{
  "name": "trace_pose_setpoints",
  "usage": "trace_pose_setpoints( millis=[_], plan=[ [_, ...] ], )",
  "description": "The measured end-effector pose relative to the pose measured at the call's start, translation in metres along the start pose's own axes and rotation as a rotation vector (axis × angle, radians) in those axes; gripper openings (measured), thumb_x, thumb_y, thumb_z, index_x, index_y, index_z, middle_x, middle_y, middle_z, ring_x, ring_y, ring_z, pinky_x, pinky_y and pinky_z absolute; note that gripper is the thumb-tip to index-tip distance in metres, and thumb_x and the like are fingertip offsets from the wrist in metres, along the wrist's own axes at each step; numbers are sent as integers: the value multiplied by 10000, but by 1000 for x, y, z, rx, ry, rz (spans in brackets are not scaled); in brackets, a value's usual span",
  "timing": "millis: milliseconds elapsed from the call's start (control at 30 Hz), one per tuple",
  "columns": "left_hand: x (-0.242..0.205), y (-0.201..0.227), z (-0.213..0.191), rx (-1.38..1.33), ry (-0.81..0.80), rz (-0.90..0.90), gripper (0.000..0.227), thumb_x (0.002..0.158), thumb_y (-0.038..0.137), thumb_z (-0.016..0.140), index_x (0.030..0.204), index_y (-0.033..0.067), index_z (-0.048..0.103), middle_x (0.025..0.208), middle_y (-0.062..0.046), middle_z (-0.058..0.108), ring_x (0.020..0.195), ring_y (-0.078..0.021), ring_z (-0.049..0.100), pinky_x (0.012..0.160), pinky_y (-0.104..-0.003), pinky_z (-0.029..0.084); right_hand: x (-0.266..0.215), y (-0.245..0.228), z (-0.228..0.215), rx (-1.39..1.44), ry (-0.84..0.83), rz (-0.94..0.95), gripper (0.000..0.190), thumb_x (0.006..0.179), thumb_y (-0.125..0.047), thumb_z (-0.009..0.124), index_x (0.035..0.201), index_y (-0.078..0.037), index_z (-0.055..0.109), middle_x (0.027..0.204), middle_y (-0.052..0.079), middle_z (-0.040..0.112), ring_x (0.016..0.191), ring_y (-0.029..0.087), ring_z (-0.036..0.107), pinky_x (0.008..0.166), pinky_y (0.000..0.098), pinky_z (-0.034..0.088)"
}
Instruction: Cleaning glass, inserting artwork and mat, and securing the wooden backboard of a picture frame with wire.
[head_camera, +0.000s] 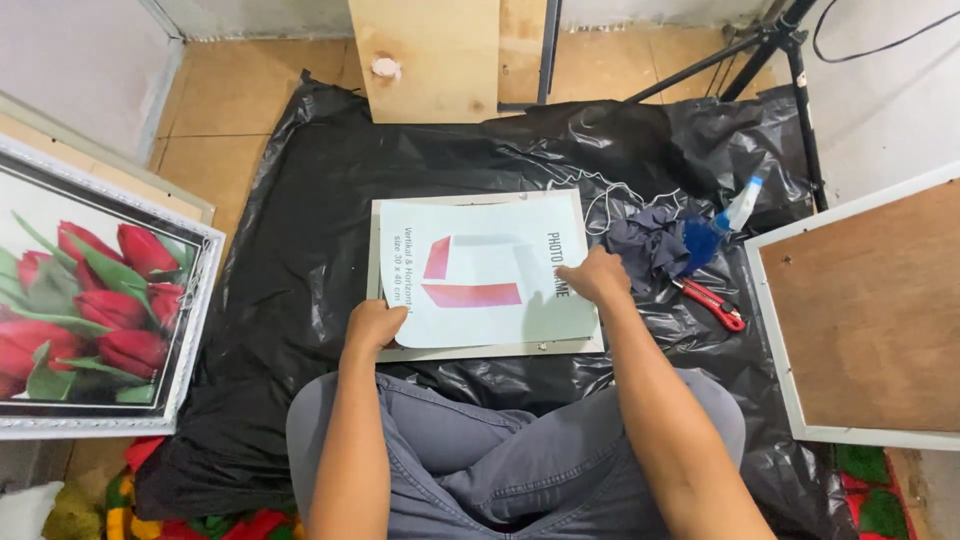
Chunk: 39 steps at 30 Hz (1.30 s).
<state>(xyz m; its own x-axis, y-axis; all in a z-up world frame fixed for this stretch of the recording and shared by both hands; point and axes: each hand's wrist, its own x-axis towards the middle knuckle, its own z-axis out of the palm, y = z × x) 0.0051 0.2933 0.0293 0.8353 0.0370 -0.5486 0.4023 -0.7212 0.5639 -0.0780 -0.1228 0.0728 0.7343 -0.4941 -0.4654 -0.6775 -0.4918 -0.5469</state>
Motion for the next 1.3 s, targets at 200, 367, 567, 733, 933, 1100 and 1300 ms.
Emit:
trace_pose_setpoints(
  millis=[200, 367, 567, 733, 933, 1100, 1300],
  plan=[
    [-58, 55, -28, -674, 25, 152, 365, 717, 214, 730, 1040, 50, 685, 694, -151, 547, 254, -269, 436, 177, -346, 311, 17, 0, 5, -80, 76, 6, 731, 874, -465, 728, 1409, 9, 573, 1337, 368, 525, 1145, 517, 657, 878, 665, 546],
    [-87, 71, -60, -1306, 82, 323, 401, 788, 68, 608, 1127, 282, 612, 1063, 26, 660, 833, -149, 711, 536, -174, 569, 9, -10, -4, 92, -48, -58, 567, 974, -328, 629, 1443, -15, 565, 1270, 343, 608, 1064, 447, 713, 795, 508, 599],
    [-75, 62, -63, -1411, 53, 96, 517, 737, 94, 558, 1221, 203, 707, 1084, -52, 727, 833, -170, 696, 644, -289, 606, -50, -59, -33, 605, -250, 18, 945, 910, -580, 692, 1526, 81, 414, 1256, 320, 633, 980, 337, 729, 641, 295, 520],
    [-53, 36, -54, -963, 190, 527, 204, 785, 37, 629, 976, 109, 641, 923, -107, 672, 844, -209, 667, 627, -203, 490, -47, -50, -27, 613, -293, 112, 886, 919, -343, 731, 1550, 126, 325, 1377, 439, 467, 1002, 377, 733, 616, 314, 563],
    [-96, 64, -64, -1404, -64, 372, 241, 892, 41, 519, 1111, -3, 610, 1106, -132, 625, 943, -198, 609, 823, -248, 500, -36, -38, -6, 529, -281, 104, 846, 860, -240, 781, 1508, 130, 384, 1240, 372, 580, 910, 354, 746, 556, 307, 566],
    [-100, 79, -57, -1484, 21, 174, 186, 871, 141, 676, 1047, 97, 714, 998, -84, 707, 868, -208, 679, 746, -321, 569, -9, -15, 27, 221, -190, 18, 817, 792, -254, 817, 1482, 42, 494, 1216, 292, 665, 854, 303, 750, 555, 334, 584],
    [-32, 26, -43, -253, 273, 176, 295, 914, 275, 719, 1177, 157, 782, 1067, -114, 759, 946, -268, 713, 734, -399, 576, -15, -18, 21, 41, -54, 10, 865, 751, -286, 846, 1468, 58, 507, 1388, 437, 487, 1061, 484, 696, 702, 507, 645]
  ],
)
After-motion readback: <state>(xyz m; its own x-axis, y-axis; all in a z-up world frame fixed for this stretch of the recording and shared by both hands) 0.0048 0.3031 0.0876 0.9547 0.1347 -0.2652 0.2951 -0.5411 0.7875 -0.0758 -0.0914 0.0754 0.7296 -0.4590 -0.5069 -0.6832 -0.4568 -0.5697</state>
